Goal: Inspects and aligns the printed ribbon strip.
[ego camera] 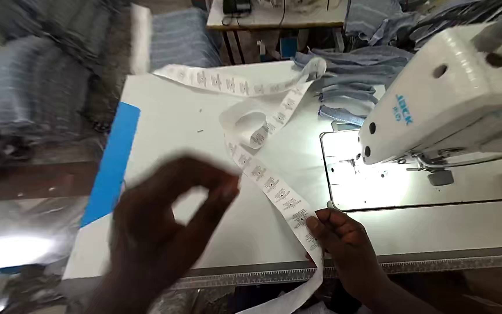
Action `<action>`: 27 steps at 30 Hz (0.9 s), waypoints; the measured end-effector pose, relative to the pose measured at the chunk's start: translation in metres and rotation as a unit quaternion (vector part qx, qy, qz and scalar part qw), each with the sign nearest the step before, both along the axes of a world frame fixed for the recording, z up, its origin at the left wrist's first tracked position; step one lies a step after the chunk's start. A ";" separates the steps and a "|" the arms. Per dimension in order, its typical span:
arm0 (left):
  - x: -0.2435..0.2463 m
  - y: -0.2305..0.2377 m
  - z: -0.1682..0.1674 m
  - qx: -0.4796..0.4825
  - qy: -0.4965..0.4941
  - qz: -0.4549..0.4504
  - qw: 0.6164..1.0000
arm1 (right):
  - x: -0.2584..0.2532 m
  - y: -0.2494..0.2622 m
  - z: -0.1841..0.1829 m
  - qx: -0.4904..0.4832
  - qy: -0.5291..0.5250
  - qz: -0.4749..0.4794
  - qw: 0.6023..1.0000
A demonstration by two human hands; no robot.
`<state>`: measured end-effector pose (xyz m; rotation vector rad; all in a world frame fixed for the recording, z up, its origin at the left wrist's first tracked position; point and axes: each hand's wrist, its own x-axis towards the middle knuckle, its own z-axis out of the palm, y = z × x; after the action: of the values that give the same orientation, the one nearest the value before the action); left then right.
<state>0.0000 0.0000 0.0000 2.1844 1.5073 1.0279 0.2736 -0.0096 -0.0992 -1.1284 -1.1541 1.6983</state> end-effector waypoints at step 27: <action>0.100 -0.169 -0.055 -0.150 -0.407 0.113 0.894 | 0.006 -0.105 0.022 0.143 0.047 0.046 0.987</action>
<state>0.0998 -0.1687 -0.0546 1.1346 1.3731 1.4215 0.2796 -0.1148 -0.0776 -0.8212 -1.3583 1.5743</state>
